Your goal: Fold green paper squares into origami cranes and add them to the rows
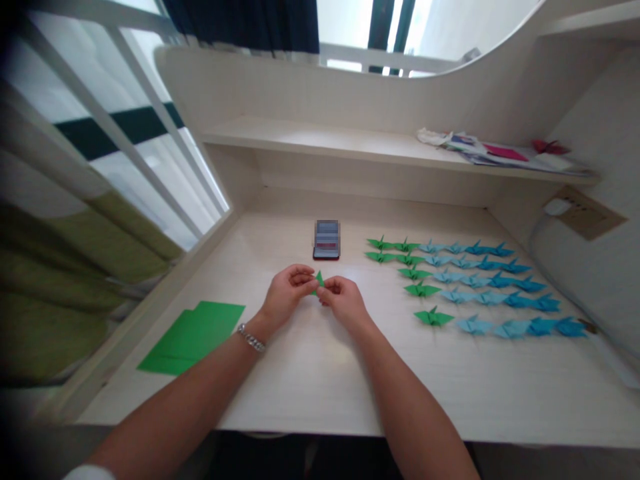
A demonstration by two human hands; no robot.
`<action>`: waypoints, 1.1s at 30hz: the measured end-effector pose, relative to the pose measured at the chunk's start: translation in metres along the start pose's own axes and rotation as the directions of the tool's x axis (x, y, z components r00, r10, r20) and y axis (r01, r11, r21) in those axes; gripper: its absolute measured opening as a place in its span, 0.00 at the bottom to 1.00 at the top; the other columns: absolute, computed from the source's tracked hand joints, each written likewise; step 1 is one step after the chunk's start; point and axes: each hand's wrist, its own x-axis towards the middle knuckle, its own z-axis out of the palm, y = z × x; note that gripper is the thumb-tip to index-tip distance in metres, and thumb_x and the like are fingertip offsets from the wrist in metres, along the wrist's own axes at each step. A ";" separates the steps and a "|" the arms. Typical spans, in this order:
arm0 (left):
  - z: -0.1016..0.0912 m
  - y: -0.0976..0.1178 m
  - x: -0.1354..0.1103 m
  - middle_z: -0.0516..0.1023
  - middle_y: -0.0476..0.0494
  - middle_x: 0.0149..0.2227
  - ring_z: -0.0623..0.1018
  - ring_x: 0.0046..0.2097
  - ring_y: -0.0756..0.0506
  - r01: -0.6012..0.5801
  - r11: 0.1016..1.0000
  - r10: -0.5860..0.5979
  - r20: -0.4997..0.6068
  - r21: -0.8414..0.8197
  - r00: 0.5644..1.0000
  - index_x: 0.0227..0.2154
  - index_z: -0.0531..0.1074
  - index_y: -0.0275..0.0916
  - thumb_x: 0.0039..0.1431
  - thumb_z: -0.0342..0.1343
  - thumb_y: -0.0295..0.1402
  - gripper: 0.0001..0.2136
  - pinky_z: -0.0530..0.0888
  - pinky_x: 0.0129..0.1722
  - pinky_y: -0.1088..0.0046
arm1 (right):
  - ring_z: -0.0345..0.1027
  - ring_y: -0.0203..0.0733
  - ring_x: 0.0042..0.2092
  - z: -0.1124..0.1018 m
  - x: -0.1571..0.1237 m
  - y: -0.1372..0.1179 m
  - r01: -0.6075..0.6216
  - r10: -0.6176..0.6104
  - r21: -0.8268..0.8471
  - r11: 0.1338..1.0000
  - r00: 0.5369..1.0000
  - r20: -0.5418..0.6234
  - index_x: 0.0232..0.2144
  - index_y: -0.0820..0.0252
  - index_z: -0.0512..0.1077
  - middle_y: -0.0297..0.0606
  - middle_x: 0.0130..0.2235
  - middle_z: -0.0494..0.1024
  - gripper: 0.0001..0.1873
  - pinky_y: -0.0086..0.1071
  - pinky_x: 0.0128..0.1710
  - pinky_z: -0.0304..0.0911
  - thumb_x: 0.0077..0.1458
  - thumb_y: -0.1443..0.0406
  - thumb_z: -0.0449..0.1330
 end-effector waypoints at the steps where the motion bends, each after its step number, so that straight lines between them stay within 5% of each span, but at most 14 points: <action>1: 0.000 0.000 0.000 0.76 0.47 0.27 0.75 0.29 0.49 0.020 1.000 -0.020 0.020 -0.005 1.000 0.35 0.71 0.34 0.40 0.66 0.30 0.16 0.73 0.31 0.73 | 0.62 0.34 0.23 -0.001 0.000 0.001 0.016 -0.016 -0.017 1.000 1.000 -0.003 0.24 0.62 0.70 0.33 0.21 0.72 0.16 0.28 0.24 0.60 0.39 0.56 0.67; 7: 0.003 -0.001 0.000 0.77 0.44 0.25 0.74 0.27 0.49 0.048 0.993 -0.057 0.085 0.109 0.995 0.25 0.74 0.32 0.41 0.66 0.35 0.11 0.71 0.29 0.73 | 0.61 0.33 0.22 -0.006 0.001 0.002 0.041 -0.041 -0.141 0.989 0.999 0.005 0.24 0.62 0.70 0.32 0.20 0.71 0.12 0.28 0.23 0.56 0.41 0.59 0.65; 14: -0.002 0.001 0.001 0.75 0.47 0.22 0.71 0.25 0.51 0.020 0.983 -0.025 0.025 0.181 0.999 0.21 0.74 0.33 0.40 0.66 0.36 0.11 0.68 0.26 0.75 | 0.62 0.34 0.23 -0.003 0.000 0.002 0.070 -0.068 -0.101 0.992 0.997 0.022 0.25 0.62 0.71 0.33 0.21 0.72 0.13 0.28 0.24 0.58 0.42 0.57 0.64; 33: 0.000 -0.003 0.000 0.80 0.40 0.32 0.77 0.31 0.48 0.098 0.994 -0.101 0.093 0.043 0.990 0.34 0.76 0.33 0.40 0.67 0.33 0.16 0.73 0.33 0.71 | 0.63 0.34 0.22 -0.005 0.002 -0.003 0.147 -0.150 -0.031 0.989 0.982 -0.115 0.27 0.62 0.73 0.33 0.21 0.73 0.13 0.29 0.24 0.59 0.42 0.58 0.65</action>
